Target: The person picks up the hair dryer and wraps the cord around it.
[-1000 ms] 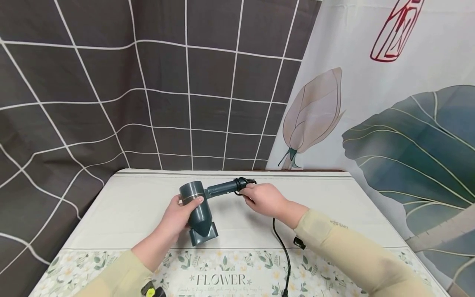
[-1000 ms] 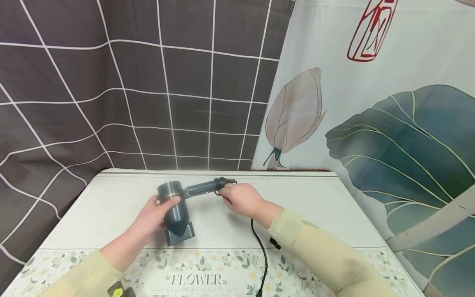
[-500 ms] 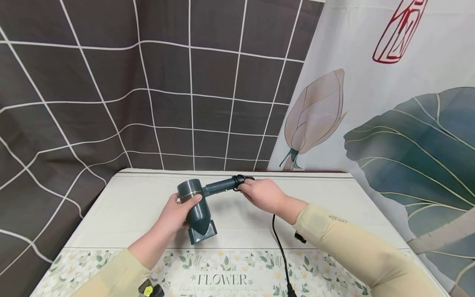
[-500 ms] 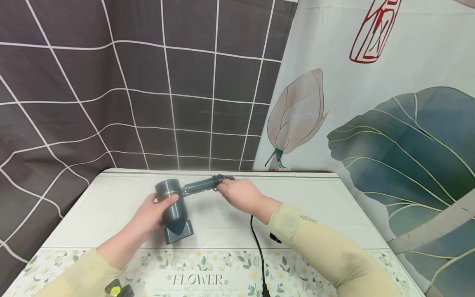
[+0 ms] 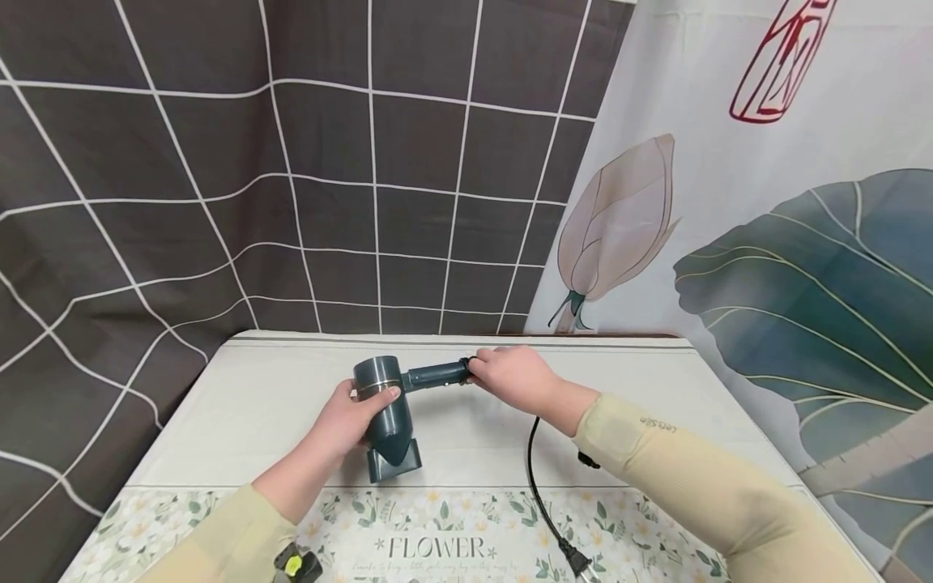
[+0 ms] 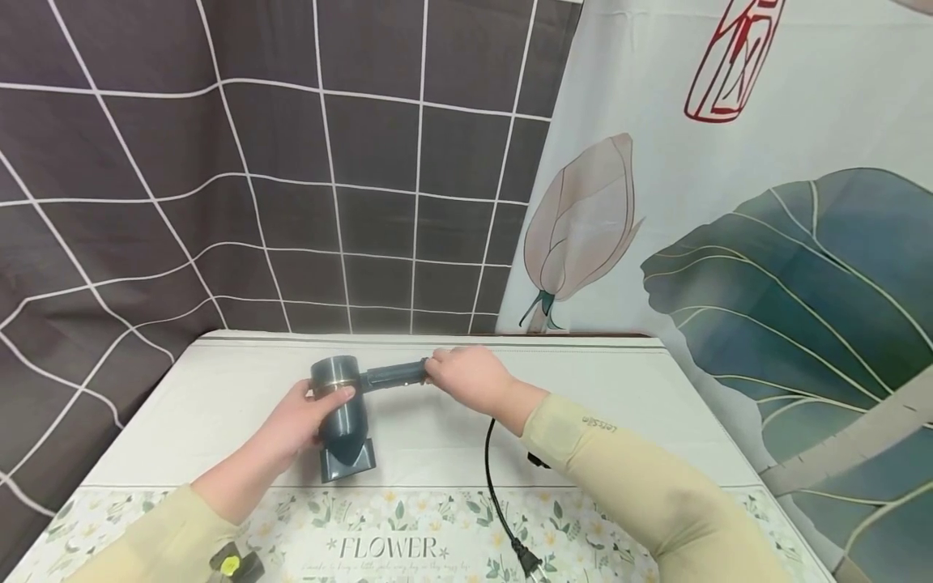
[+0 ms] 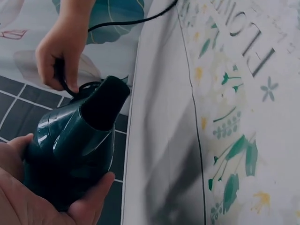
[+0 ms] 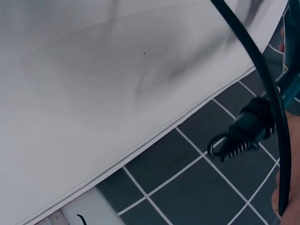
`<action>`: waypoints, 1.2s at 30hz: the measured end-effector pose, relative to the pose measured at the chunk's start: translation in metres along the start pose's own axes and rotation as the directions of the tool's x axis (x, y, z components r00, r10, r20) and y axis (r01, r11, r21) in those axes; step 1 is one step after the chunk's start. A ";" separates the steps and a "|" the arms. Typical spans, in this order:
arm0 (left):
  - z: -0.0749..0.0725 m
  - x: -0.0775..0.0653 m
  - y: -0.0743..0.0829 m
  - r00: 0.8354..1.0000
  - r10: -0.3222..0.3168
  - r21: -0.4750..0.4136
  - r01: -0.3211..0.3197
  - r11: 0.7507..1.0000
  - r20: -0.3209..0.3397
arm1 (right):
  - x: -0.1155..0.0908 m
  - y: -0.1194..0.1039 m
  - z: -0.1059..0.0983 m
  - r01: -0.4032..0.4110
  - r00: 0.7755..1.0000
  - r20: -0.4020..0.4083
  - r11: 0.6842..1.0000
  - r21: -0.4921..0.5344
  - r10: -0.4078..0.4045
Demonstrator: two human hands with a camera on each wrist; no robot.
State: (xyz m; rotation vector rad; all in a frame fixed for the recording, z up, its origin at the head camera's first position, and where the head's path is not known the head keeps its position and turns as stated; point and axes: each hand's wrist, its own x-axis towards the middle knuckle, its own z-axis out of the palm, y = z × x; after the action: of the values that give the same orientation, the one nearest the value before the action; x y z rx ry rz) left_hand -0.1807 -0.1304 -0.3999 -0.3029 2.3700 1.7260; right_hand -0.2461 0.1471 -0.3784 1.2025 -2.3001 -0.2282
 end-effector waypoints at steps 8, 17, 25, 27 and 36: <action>-0.001 -0.001 -0.004 0.999 0.025 0.068 -0.027 0.997 0.026 | -0.002 0.008 -0.002 -0.037 0.999 0.033 0.999 0.020 0.036; -0.005 0.001 -0.004 0.997 0.044 0.185 -0.056 0.981 0.064 | 0.001 0.015 -0.007 0.003 0.992 0.127 0.992 0.124 -0.019; -0.010 -0.001 -0.002 0.995 0.052 0.191 -0.068 0.979 0.086 | 0.004 0.027 -0.012 -0.115 0.974 0.226 0.920 0.375 0.030; -0.012 -0.003 -0.002 0.994 0.052 0.180 -0.068 0.981 0.096 | 0.004 0.031 -0.012 -0.165 0.964 0.258 0.894 0.417 0.057; -0.016 -0.006 -0.003 0.992 0.047 0.187 -0.069 0.980 0.118 | 0.004 0.042 -0.014 -0.273 0.921 0.371 0.879 0.391 0.120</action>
State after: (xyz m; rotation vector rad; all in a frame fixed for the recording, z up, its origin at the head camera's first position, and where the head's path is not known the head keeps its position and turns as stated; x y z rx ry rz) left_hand -0.1750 -0.1462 -0.3964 -0.1040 2.4587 1.4804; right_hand -0.2706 0.1697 -0.3495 1.1863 -2.8663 0.1890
